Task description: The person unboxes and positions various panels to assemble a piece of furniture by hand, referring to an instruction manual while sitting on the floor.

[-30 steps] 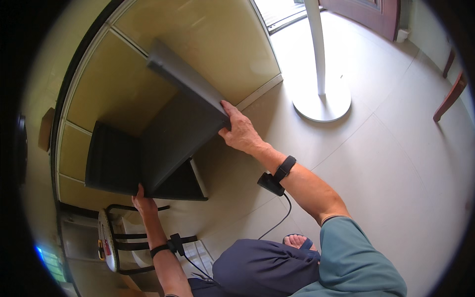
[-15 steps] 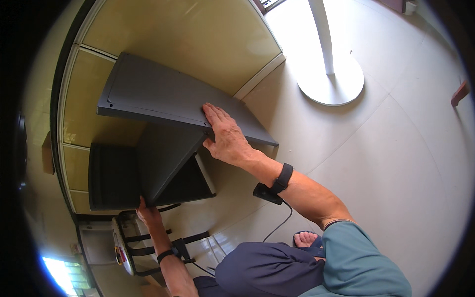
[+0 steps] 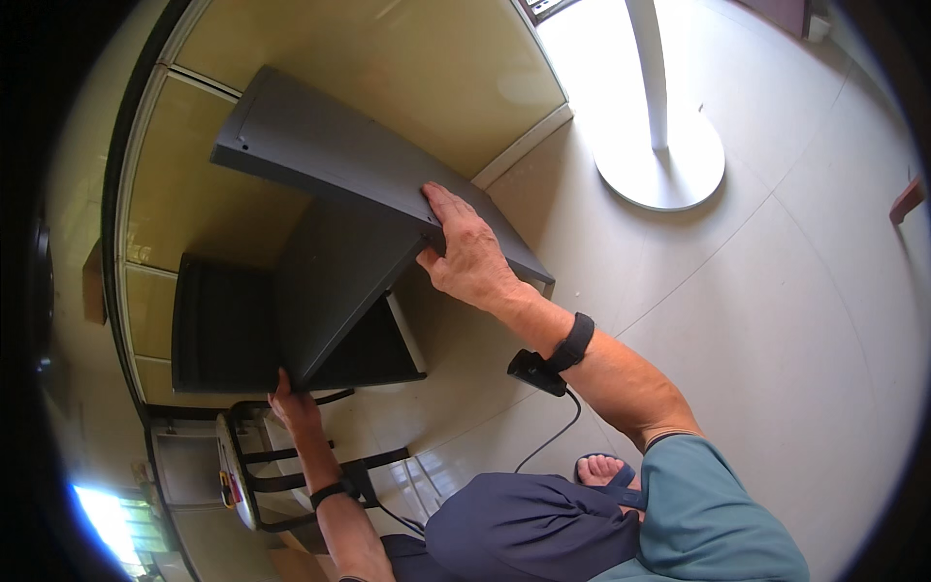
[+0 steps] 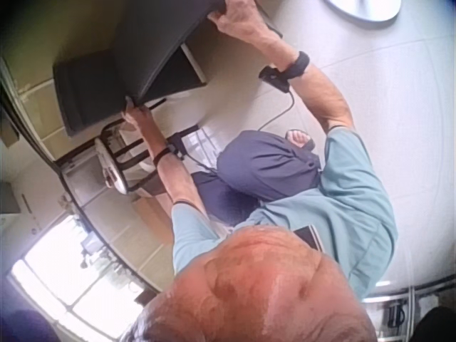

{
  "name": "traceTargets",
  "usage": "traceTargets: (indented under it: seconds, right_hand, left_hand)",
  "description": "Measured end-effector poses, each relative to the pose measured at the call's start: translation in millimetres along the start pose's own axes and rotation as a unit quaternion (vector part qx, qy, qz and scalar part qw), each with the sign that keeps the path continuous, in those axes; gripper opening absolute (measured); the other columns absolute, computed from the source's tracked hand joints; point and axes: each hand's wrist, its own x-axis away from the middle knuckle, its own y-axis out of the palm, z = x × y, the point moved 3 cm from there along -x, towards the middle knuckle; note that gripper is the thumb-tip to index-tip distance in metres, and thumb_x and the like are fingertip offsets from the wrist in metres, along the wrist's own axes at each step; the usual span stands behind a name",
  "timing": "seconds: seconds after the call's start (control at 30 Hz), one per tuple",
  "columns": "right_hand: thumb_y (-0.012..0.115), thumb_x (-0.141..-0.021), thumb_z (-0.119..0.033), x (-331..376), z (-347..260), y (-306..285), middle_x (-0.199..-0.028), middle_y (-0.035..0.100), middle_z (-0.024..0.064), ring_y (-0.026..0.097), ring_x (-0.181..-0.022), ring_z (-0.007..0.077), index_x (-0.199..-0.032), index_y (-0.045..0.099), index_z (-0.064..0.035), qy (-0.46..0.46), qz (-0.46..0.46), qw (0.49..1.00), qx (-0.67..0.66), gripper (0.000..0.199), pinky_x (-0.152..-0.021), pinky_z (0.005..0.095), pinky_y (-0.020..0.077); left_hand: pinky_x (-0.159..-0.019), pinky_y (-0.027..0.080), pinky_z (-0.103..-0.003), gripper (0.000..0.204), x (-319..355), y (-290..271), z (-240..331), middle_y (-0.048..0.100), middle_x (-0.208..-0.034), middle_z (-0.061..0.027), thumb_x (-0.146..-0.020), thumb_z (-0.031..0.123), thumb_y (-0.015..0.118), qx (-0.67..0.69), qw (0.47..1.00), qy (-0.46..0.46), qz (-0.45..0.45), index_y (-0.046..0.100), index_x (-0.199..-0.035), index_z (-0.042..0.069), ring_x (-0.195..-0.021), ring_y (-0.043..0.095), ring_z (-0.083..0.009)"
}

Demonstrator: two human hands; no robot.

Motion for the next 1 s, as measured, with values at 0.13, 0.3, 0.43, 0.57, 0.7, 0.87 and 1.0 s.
traceTargets:
  seconds: [0.13, 0.3, 0.43, 0.57, 0.7, 0.87, 1.0]
  right_hand:
    - [0.067, -0.076, -0.001, 1.9, -3.8, 3.9, -0.128, 0.056, 0.0235, 0.055, -0.118, 0.0375, -0.137, 0.043, 0.0024, 0.041, -0.002, 0.999, -0.009, 0.065, -0.100, 0.0379, 0.0448]
    - [0.071, -0.076, -0.006, 3.1, -14.3, 4.5, -0.132, 0.053, 0.0250, 0.052, -0.122, 0.0393, -0.136, 0.043, 0.0042, 0.078, -0.020, 0.996, -0.038, 0.067, -0.104, 0.0398, 0.0423]
    - [0.072, -0.077, -0.008, 4.0, -18.9, 8.2, -0.129, 0.055, 0.0249, 0.054, -0.119, 0.0386, -0.134, 0.045, 0.0039, 0.093, -0.011, 0.995, -0.041, 0.064, -0.102, 0.0393, 0.0438]
    - [0.072, -0.078, -0.010, 4.9, -21.9, 10.7, -0.124, 0.058, 0.0248, 0.058, -0.114, 0.0380, -0.134, 0.046, 0.0028, 0.096, 0.004, 0.995, -0.040, 0.063, -0.098, 0.0390, 0.0464]
    - [0.073, -0.078, -0.012, 5.3, -23.1, 11.7, -0.120, 0.061, 0.0244, 0.060, -0.110, 0.0379, -0.133, 0.047, 0.0021, 0.098, 0.011, 0.994, -0.044, 0.062, -0.095, 0.0390, 0.0480]
    - [0.071, -0.080, -0.014, 7.2, -23.9, 12.5, -0.118, 0.061, 0.0249, 0.061, -0.109, 0.0374, -0.133, 0.047, 0.0020, 0.106, 0.010, 0.994, -0.030, 0.061, -0.094, 0.0388, 0.0484]
    - [0.071, -0.080, -0.014, 8.0, -24.4, 13.5, -0.118, 0.061, 0.0257, 0.061, -0.109, 0.0376, -0.133, 0.048, 0.0021, 0.111, 0.002, 0.993, -0.029, 0.059, -0.095, 0.0389, 0.0483]
  left_hand:
    - [-0.099, 0.044, -0.036, 0.037, 5.3, 3.6, 5.7, 0.060, -0.122, -0.0105, -0.087, 0.000, 0.063, -0.003, 1.000, 0.006, 0.017, 0.058, -0.123, 0.000, -0.110, 0.058, -0.0241]
    - [-0.098, 0.045, -0.035, 0.034, 6.3, 2.6, 11.2, 0.061, -0.121, -0.0104, -0.089, -0.001, 0.061, -0.007, 1.000, -0.002, 0.022, 0.059, -0.122, -0.001, -0.108, 0.058, -0.0235]
    - [-0.098, 0.044, -0.038, 0.036, 8.1, 0.4, 14.3, 0.057, -0.127, -0.0135, -0.093, 0.003, 0.057, -0.022, 0.999, 0.005, 0.031, 0.054, -0.128, -0.005, -0.112, 0.056, -0.0264]
    - [-0.099, 0.044, -0.037, 0.034, 8.5, -0.6, 15.7, 0.058, -0.125, -0.0129, -0.093, 0.002, 0.056, -0.019, 1.000, 0.012, 0.018, 0.055, -0.127, -0.004, -0.111, 0.056, -0.0256]
    - [-0.099, 0.043, -0.037, 0.033, 8.9, 0.2, 18.4, 0.059, -0.124, -0.0124, -0.092, 0.000, 0.056, -0.015, 1.000, 0.013, 0.022, 0.056, -0.125, -0.003, -0.111, 0.056, -0.0249]
    - [-0.099, 0.043, -0.033, 0.032, 11.4, -0.5, 18.9, 0.062, -0.119, -0.0102, -0.089, -0.002, 0.061, -0.005, 1.000, 0.011, 0.018, 0.060, -0.121, -0.002, -0.108, 0.058, -0.0222]
    - [-0.097, 0.042, -0.033, 0.032, 10.0, -4.1, 18.4, 0.062, -0.117, -0.0096, -0.088, -0.001, 0.062, -0.014, 1.000, 0.005, 0.015, 0.060, -0.120, -0.002, -0.106, 0.058, -0.0216]
